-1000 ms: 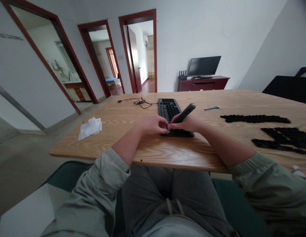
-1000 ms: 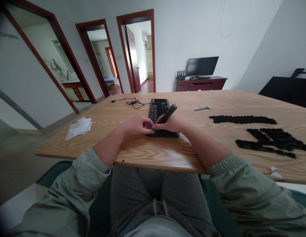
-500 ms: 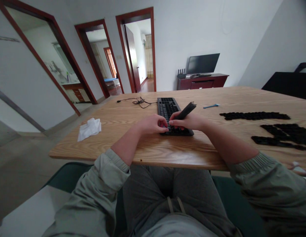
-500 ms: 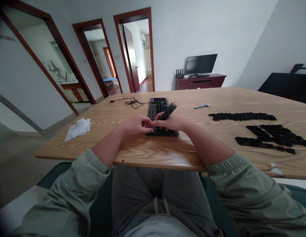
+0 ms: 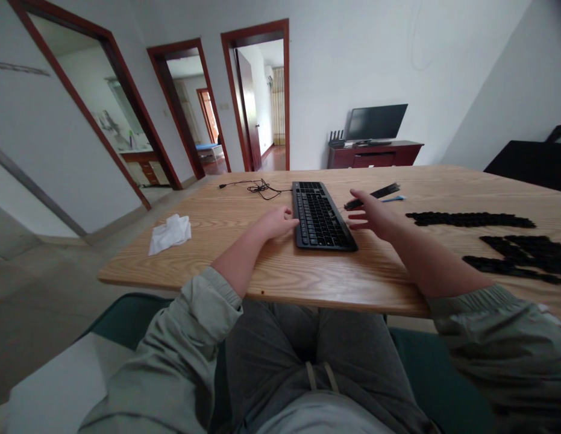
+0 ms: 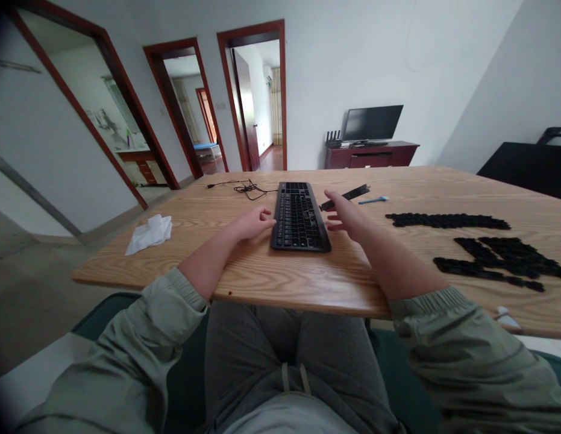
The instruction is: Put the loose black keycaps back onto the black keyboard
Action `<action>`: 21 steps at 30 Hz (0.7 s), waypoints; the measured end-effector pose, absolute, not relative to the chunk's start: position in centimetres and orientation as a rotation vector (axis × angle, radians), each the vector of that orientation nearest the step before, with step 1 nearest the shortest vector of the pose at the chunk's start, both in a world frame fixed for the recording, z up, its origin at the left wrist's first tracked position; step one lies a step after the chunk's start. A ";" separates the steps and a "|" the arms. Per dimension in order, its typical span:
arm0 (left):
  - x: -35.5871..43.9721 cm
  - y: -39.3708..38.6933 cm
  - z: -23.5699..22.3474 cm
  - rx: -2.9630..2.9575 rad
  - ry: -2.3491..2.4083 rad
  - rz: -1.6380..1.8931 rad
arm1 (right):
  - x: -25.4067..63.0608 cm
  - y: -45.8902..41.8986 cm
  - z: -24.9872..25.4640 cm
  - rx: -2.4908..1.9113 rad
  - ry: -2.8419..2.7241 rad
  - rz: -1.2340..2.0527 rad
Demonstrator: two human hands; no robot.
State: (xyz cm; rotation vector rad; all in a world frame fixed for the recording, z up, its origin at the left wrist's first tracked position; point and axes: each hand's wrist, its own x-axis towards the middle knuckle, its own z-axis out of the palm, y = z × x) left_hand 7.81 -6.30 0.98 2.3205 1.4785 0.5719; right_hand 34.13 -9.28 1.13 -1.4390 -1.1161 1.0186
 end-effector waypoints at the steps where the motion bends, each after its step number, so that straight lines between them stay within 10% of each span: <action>1: 7.9 -6.0 0.7 2.259 1.490 0.555 | 34.1 -9.2 1.1 -1.442 -1.073 1.051; 21: 6.5 0.2 2.4 2.329 1.714 0.281 | 23.4 -11.8 0.1 -1.051 -1.110 1.441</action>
